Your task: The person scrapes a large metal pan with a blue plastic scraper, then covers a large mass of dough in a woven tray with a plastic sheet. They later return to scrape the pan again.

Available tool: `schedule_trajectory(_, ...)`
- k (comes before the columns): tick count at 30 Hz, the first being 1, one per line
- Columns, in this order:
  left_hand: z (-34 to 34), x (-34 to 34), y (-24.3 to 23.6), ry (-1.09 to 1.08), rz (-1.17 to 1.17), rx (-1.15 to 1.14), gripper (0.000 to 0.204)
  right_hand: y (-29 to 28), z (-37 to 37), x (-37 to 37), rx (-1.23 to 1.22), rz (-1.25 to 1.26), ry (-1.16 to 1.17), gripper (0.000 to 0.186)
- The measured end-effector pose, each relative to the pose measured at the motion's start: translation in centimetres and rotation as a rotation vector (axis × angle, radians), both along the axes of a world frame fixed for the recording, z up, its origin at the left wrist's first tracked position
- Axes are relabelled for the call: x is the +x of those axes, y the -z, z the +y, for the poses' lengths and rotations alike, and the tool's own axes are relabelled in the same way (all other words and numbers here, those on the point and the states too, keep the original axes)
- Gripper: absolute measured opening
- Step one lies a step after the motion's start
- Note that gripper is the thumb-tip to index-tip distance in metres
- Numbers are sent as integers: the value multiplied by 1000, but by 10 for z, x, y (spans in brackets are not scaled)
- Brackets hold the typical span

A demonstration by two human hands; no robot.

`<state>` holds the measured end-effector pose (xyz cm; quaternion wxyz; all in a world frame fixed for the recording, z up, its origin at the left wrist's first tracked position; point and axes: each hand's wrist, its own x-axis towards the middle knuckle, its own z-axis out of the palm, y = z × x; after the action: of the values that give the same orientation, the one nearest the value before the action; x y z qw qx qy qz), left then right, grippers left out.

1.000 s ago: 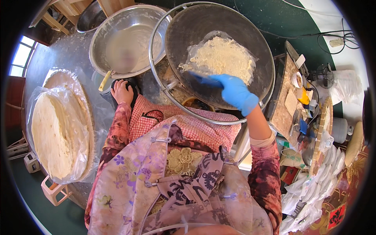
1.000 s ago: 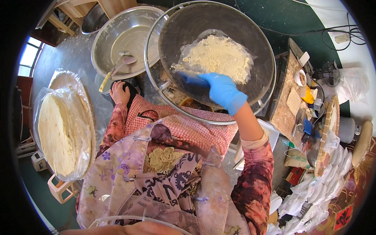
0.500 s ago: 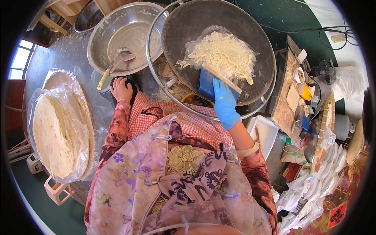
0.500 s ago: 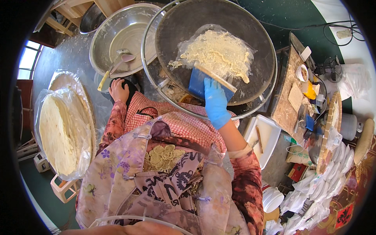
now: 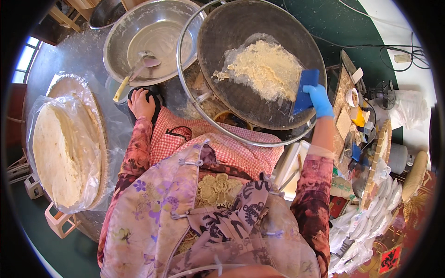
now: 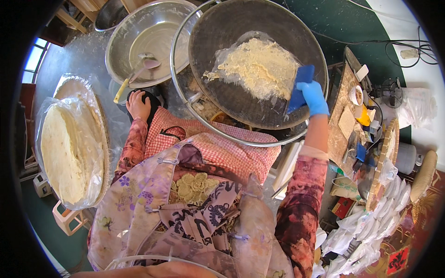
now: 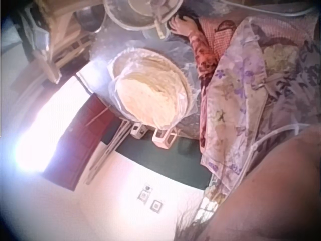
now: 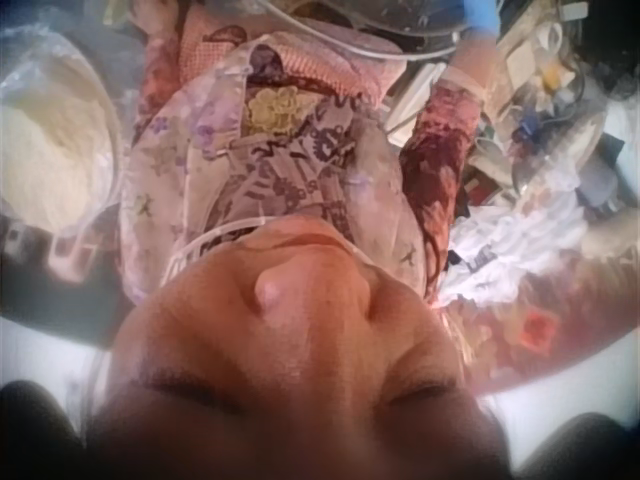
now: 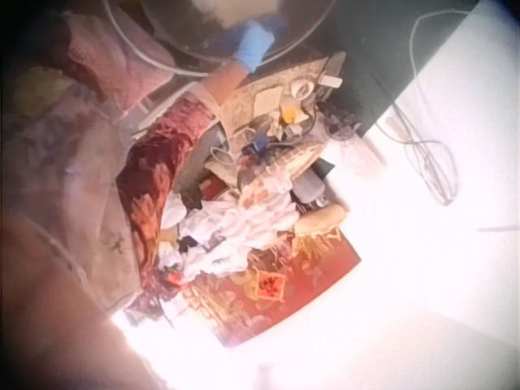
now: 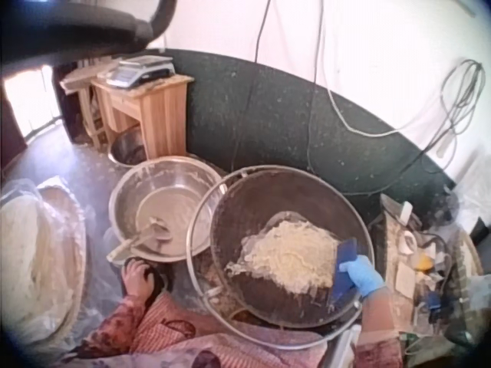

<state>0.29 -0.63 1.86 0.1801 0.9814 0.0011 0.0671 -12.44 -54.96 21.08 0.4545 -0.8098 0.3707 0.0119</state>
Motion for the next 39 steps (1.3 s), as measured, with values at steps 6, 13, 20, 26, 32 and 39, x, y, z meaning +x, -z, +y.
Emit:
schedule_trajectory(6, 1, 1, 1, -18, 9, 33, 30, 6, 31, 56, -56, -62, -103, 31)
schedule_trajectory(13, 1, -1, 2, -7, -3, -15, 29, 13, 65, 108, -205, -17, -288, 33)
schedule_trajectory(20, 1, -2, 1, -11, -3, -12, 29, 3, 117, 136, -299, 51, -505, 32)
schedule_trajectory(26, 2, -2, 1, -9, -7, 4, 29, 0, 147, 145, -244, 67, -670, 25)
schedule_trajectory(32, 0, -3, -1, 5, -1, 13, 28, -15, 173, 136, -60, 137, -698, 19)
schedule_trajectory(39, 1, -3, -1, -2, 1, 32, 29, -42, 128, 70, -21, -108, -600, 35)
